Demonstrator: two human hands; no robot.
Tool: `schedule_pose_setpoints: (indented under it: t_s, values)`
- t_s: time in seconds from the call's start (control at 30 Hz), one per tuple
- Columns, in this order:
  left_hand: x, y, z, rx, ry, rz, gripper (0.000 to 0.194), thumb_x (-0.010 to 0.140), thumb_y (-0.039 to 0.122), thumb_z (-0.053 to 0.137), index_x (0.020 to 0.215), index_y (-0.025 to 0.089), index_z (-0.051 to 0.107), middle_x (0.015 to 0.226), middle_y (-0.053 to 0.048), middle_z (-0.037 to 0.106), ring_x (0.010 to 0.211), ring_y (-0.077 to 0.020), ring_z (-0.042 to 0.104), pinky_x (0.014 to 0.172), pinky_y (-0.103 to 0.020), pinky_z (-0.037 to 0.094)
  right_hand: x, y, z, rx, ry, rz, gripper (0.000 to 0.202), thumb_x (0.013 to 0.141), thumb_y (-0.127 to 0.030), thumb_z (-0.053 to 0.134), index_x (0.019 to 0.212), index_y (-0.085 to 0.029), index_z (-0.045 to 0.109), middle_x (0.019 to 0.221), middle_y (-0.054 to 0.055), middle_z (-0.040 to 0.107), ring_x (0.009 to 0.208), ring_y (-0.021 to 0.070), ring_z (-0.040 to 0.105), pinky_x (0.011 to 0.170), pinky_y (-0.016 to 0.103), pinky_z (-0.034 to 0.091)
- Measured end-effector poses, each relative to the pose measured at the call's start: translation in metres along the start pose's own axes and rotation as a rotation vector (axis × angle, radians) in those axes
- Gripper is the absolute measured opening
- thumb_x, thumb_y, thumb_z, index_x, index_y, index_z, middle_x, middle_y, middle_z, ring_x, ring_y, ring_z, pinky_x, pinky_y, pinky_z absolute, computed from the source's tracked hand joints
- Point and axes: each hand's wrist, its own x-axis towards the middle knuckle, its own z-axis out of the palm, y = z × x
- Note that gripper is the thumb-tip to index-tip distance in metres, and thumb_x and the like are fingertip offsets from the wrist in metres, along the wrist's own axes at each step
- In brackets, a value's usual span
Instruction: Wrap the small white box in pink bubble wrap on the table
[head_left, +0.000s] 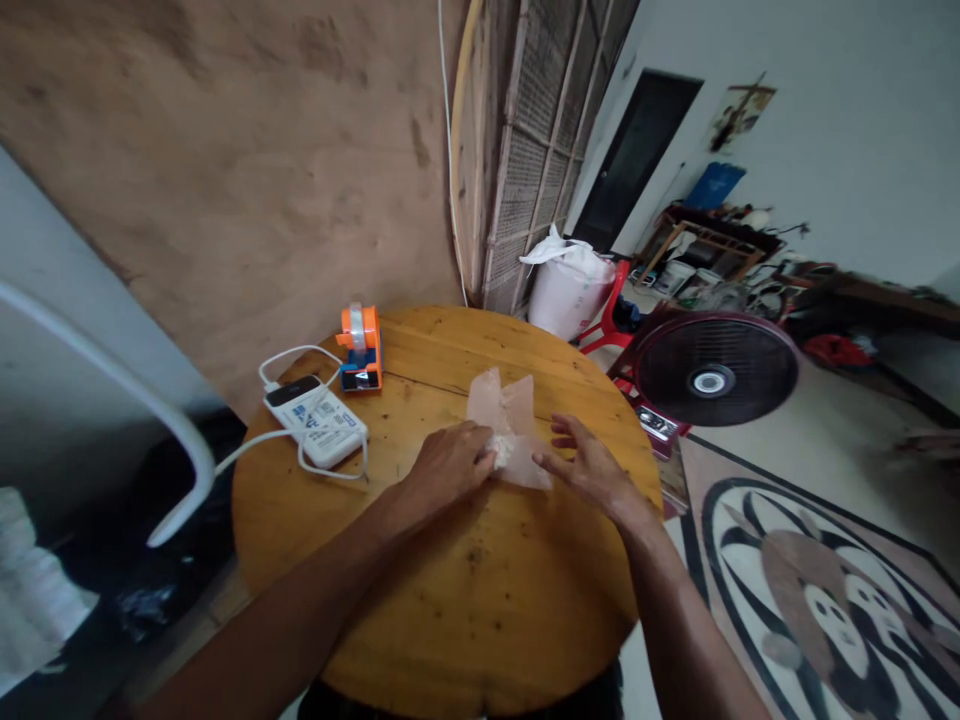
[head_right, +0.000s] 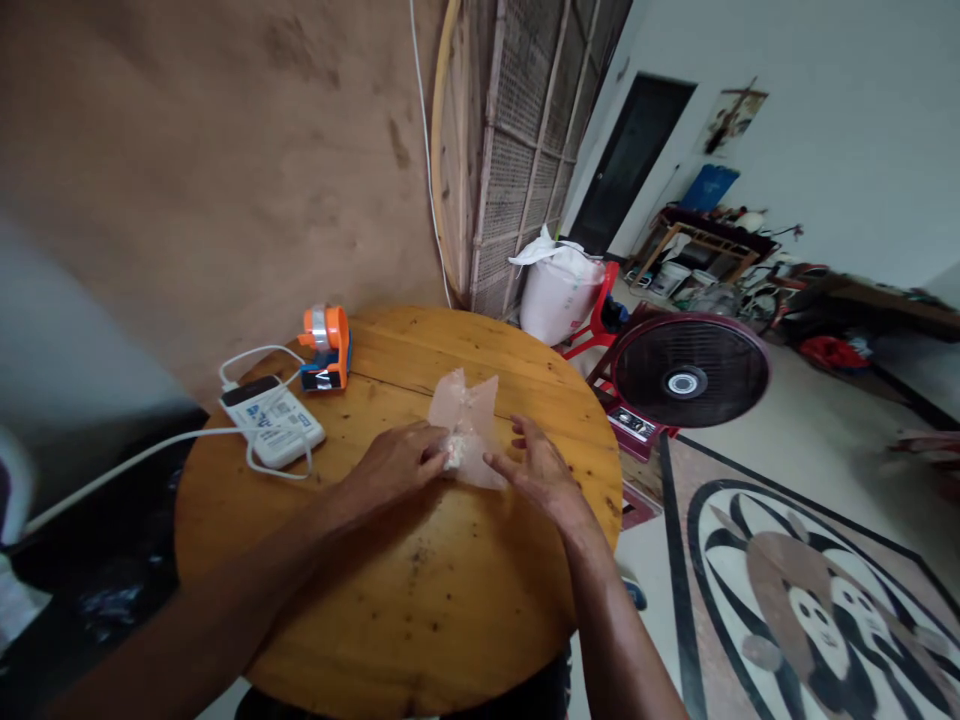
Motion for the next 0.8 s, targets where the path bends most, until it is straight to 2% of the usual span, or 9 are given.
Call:
schedule_pose_setpoints:
  t_s: [0.07,0.17,0.33,0.5,0.67,0.8]
  values:
    - [0.000,0.000,0.000,0.011,-0.003,0.006,0.019,0.088,0.027,0.045,0.086,0.020,0.062,0.089,-0.005,0.066,0.081,-0.0193,0.059,0.070,-0.029,0.040,-0.006,0.006,0.004,0.035,-0.022,0.068,0.074,0.070,-0.047,0.070,0.133,-0.017,0.045,0.113,0.011,0.060,0.095,0.0226,0.061,0.078,0.034,0.049]
    - [0.000,0.000,0.001,0.008,-0.011,0.003,0.020,0.088,0.027,0.045,0.090,0.021,0.063,0.093,-0.005,0.066,0.086,-0.0198,0.060,0.074,-0.029,0.041,-0.006,0.011,0.017,0.104,-0.010,0.093,0.072,0.073,-0.045,0.067,0.134,-0.014,0.044,0.099,0.008,0.063,0.087,0.0204,0.061,0.074,0.031,0.048]
    - [0.001,-0.001,0.001,-0.008,-0.022,0.000,0.023,0.089,0.029,0.044,0.095,0.020,0.065,0.097,-0.007,0.067,0.089,-0.0213,0.061,0.076,-0.031,0.043,0.002,0.007,0.029,0.082,0.043,0.075,0.054,0.075,-0.038,0.064,0.121,-0.012,0.055,0.081,0.004,0.063,0.070,0.0171,0.058,0.061,0.027,0.044]
    - [0.002,-0.002,0.001,0.009,-0.025,0.009,0.024,0.089,0.030,0.042,0.093,0.020,0.064,0.096,-0.007,0.067,0.087,-0.0220,0.061,0.073,-0.031,0.043,0.006,0.004,0.034,0.171,0.002,0.034,0.040,0.072,-0.032,0.063,0.107,-0.014,0.060,0.083,0.005,0.067,0.070,0.0174,0.061,0.059,0.026,0.046]
    - [0.001,-0.001,-0.001,0.006,-0.030,0.002,0.026,0.091,0.031,0.041,0.094,0.019,0.064,0.098,-0.008,0.067,0.089,-0.0219,0.061,0.075,-0.031,0.044,0.008,0.004,0.041,0.149,0.062,-0.013,0.027,0.069,-0.025,0.061,0.095,-0.017,0.064,0.083,0.003,0.069,0.071,0.0175,0.062,0.060,0.026,0.048]
    - [0.001,-0.001,-0.001,0.024,-0.041,0.009,0.025,0.090,0.030,0.042,0.095,0.019,0.064,0.098,-0.008,0.067,0.088,-0.0221,0.062,0.074,-0.031,0.044,0.008,-0.007,0.044,0.116,0.095,0.035,0.023,0.066,-0.023,0.059,0.087,-0.015,0.063,0.079,0.003,0.068,0.067,0.0164,0.060,0.059,0.025,0.047]
